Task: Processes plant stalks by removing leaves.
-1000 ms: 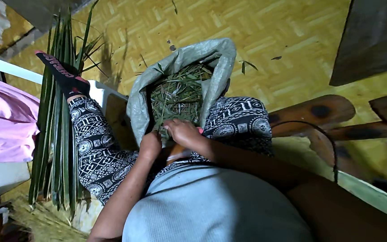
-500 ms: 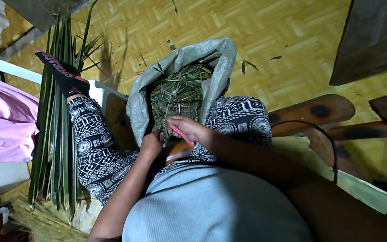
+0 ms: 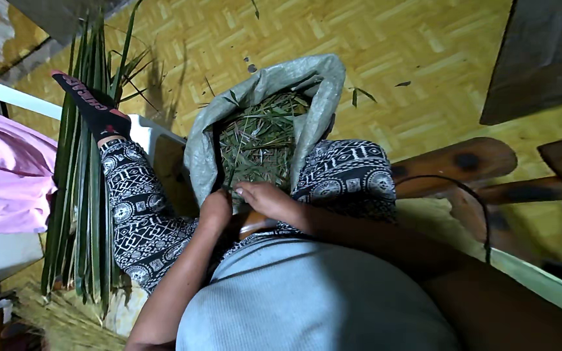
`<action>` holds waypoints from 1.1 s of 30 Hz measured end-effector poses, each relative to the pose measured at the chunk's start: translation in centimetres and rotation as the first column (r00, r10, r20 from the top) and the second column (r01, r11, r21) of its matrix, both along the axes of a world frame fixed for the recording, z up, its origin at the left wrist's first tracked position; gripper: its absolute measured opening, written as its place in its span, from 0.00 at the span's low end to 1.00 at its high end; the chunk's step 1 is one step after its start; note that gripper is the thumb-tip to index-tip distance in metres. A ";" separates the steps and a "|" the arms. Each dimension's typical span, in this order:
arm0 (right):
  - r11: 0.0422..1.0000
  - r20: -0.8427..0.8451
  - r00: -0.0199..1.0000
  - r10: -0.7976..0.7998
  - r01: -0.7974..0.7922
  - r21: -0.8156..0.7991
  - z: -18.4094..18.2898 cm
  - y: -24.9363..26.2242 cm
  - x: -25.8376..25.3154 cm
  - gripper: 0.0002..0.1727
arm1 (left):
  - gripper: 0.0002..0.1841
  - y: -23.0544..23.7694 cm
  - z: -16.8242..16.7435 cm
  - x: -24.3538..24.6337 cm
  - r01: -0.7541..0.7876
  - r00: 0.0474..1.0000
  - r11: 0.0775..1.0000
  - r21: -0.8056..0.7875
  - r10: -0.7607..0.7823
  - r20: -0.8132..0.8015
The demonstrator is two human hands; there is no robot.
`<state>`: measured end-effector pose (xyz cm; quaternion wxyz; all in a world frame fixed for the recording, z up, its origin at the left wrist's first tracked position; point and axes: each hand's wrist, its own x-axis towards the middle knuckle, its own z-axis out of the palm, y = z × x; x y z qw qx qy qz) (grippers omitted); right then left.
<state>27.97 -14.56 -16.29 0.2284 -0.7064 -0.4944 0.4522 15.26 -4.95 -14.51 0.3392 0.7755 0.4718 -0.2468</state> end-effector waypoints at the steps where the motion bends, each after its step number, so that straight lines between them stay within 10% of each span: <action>1: 1.000 0.029 0.999 0.014 -0.014 -0.007 0.1 0.0 -0.2 0.23 | 0.19 -0.1 0.2 0.3 0.013 1.000 1.000 0.015 -0.013 -0.019; 15: 0.995 0.347 0.937 -0.045 0.075 -0.071 -2.9 1.3 2.3 0.24 | 0.21 -0.6 0.4 0.5 0.061 0.998 0.998 0.003 -0.061 -0.033; 22: 0.931 -0.090 0.937 -0.338 0.319 -0.176 -2.7 1.6 4.0 0.25 | 0.23 0.0 -0.1 -0.1 -0.047 0.995 0.994 -0.100 0.056 0.082; 27: 0.856 -0.559 0.648 -0.517 0.394 -0.335 -2.1 1.1 1.8 0.21 | 0.22 0.0 -0.2 -0.1 -0.048 0.985 0.983 -0.176 0.076 0.155; 30: 0.804 -0.597 0.540 -0.593 0.445 -0.395 -2.4 1.3 2.1 0.20 | 0.19 0.1 -0.3 -0.7 -0.076 0.976 0.969 -0.234 0.120 0.182; 33: 0.823 -0.496 0.657 -0.567 0.473 -0.315 -2.3 1.4 2.5 0.22 | 0.18 0.1 -0.4 -1.1 -0.059 0.985 0.970 -0.237 0.095 0.142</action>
